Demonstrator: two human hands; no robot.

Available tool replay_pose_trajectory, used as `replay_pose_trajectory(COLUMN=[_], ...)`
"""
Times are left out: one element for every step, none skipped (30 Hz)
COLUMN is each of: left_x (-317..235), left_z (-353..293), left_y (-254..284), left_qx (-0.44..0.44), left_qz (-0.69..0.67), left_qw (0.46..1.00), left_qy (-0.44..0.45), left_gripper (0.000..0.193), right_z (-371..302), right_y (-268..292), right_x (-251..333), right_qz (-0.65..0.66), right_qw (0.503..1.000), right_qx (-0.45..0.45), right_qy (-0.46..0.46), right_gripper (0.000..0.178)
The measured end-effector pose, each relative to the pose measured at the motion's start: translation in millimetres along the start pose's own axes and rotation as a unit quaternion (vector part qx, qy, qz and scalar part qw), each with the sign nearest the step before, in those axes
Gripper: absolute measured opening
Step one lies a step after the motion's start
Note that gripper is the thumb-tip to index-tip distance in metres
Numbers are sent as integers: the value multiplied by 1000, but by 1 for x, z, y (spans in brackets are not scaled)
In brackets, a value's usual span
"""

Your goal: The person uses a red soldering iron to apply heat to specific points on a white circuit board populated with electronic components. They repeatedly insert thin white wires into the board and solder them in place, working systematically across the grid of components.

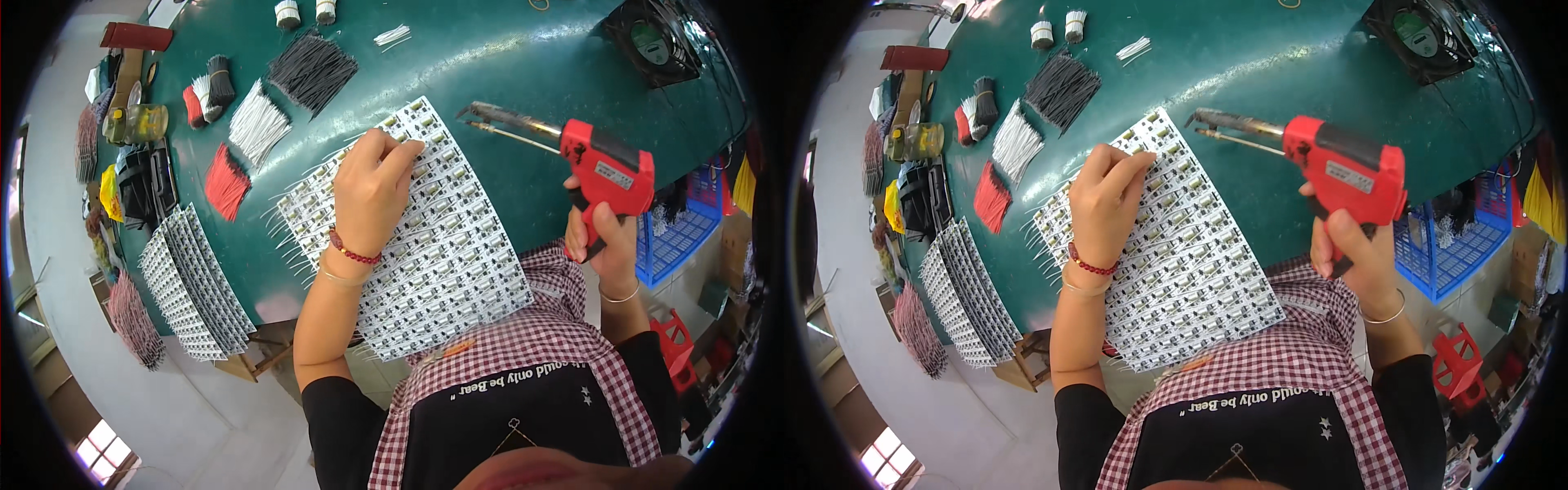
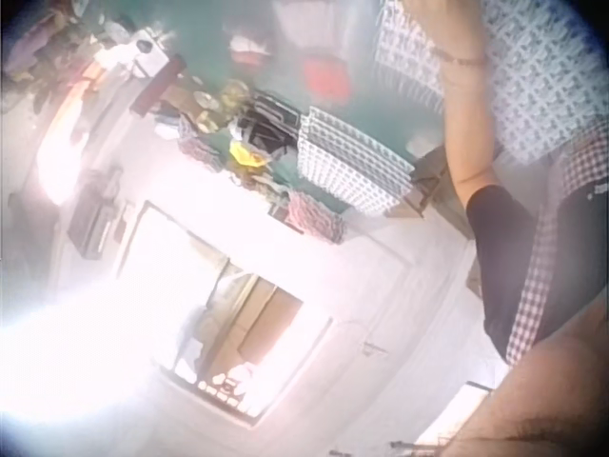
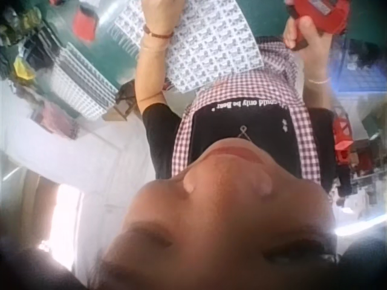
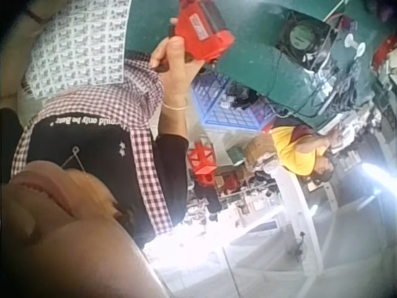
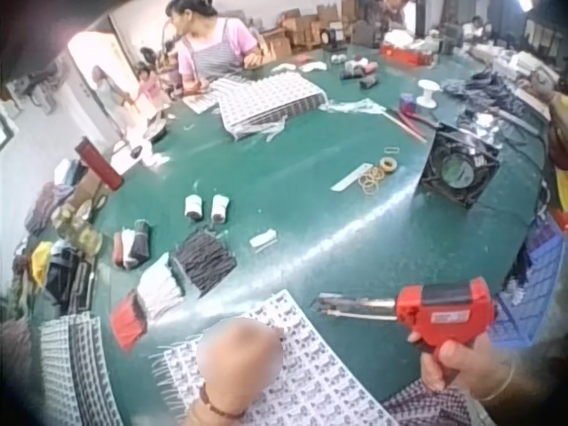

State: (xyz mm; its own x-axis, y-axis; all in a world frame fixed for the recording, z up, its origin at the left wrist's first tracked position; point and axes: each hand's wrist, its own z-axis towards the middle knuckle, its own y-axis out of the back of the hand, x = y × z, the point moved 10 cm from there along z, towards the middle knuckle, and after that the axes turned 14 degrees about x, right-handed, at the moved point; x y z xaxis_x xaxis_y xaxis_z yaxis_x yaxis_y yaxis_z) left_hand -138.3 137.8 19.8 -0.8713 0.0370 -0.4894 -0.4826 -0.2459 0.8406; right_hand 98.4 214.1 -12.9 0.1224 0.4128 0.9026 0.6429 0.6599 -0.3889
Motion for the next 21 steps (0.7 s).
replay_pose_trajectory(left_x=[2,5,7,9,11,12,13,13,13,13,13,13,15,17,19,19,19,18,19,19,19], left_z=[0,0,-1,0,0,-1,-1,-1,-1,-1,-1,0,-1,-1,-1,0,0,0,0,0,-1], left_y=[0,0,0,0,0,0,0,-1,-1,-2,-2,-3,-3,-4,-5,-5,-5,-5,-6,-6,-7], left_qx=[-1,-2,-3,-2,-1,0,2,5,7,8,9,10,9,8,8,11,14,16,16,16,16], left_qz=[0,0,0,9,19,28,28,28,28,23,17,11,-5,-21,-38,-36,-34,-33,-32,-32,-31], left_qw=[1000,1000,1000,1000,1000,999,999,999,999,1000,1000,1000,1000,999,999,999,999,999,999,999,999], left_qy=[7,14,21,21,21,20,21,22,23,20,18,16,21,26,30,28,26,24,23,23,22], left_gripper=[15,15,14,14,14,14,14,14,14,14,14,14,14,14,13,13,13,13,13,13,12], right_z=[-1,-2,-2,-3,-2,-2,-1,0,1,2,1,0,-1,-1,0,0,0,0,0,1,1], right_y=[-2,-4,-7,-9,-11,-12,-14,-16,-18,-19,-20,-20,-21,-22,-23,-25,-26,-26,-27,-28,-29], right_x=[-4,-9,-13,-14,-14,-15,-14,-15,-15,-16,-17,-19,-21,-21,-20,-19,-20,-20,-21,-21,-20], right_qz=[2,3,5,0,-8,-17,-27,-39,-52,-65,-72,-79,-86,-108,-130,-152,-156,-159,-162,-164,-166], right_qw=[1000,1000,999,999,999,999,999,998,997,996,995,995,994,992,989,986,985,985,984,984,984], right_qx=[8,17,25,30,33,35,37,38,39,40,36,33,31,33,34,36,37,38,39,40,41], right_qy=[-7,-14,-20,-19,-20,-21,-22,-30,-38,-45,-51,-58,-66,-63,-61,-58,-60,-62,-63,-60,-56], right_gripper=[45,44,44,42,41,40,39,38,36,35,34,33,32,34,36,39,38,37,37,36,35])
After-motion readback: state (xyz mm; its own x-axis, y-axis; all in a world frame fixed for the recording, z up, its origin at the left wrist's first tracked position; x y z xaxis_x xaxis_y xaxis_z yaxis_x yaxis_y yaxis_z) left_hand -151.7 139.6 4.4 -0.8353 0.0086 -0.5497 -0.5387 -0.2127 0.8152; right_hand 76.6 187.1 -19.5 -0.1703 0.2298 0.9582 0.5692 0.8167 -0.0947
